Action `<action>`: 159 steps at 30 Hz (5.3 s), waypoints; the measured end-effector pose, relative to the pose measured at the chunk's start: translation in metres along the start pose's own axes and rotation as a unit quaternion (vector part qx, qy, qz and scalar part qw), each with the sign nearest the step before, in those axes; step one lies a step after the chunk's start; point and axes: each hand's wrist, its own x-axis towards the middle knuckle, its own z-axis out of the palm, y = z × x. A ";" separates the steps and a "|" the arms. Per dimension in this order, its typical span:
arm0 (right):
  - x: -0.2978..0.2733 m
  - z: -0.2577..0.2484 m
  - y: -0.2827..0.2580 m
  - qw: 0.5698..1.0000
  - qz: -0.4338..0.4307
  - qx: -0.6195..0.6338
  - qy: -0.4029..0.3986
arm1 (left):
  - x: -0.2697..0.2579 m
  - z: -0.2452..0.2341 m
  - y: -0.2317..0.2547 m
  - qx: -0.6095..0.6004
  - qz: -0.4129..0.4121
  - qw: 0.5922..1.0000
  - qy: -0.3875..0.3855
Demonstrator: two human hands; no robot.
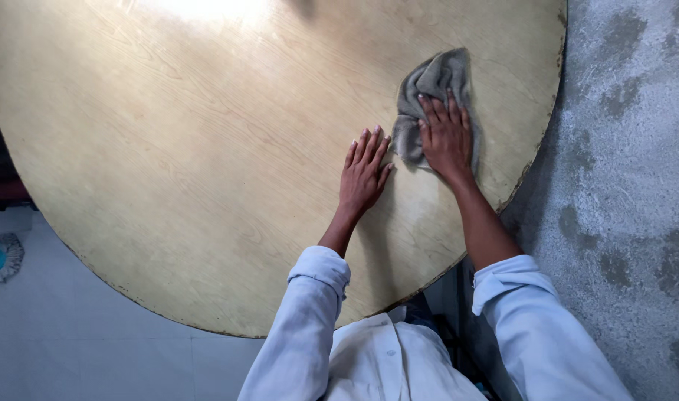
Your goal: The person wipes a large round wooden table with a cloth. They spray a cleaning solution onto the table and continue wiping the surface in circular motions. The person moves around the table to clean different sections.
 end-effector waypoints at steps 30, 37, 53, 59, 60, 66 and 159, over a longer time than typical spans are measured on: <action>-0.022 -0.011 0.042 0.995 0.076 -0.037 0.052 | 0.001 -0.008 0.006 0.002 0.005 1.000 0.015; -0.108 0.002 -0.007 0.989 0.133 -0.062 0.038 | -0.001 -0.006 0.007 0.003 0.006 1.000 0.023; -0.006 0.015 0.014 1.000 -0.007 -0.027 0.013 | 0.003 -0.010 0.008 0.011 0.002 1.000 0.012; -0.010 -0.016 0.067 0.997 0.064 -0.019 0.042 | 0.002 -0.009 0.011 0.021 -0.009 1.000 0.005; -0.017 -0.020 0.069 0.996 0.070 -0.022 0.048 | 0.001 -0.009 0.011 0.020 -0.008 1.000 0.006; -0.079 -0.023 0.049 0.990 0.111 -0.052 0.070 | -0.001 -0.007 0.009 0.019 0.000 1.000 0.014; -0.202 0.124 -0.321 0.943 0.309 -0.068 0.106 | -0.141 -0.100 -0.172 -0.039 0.284 0.951 -0.120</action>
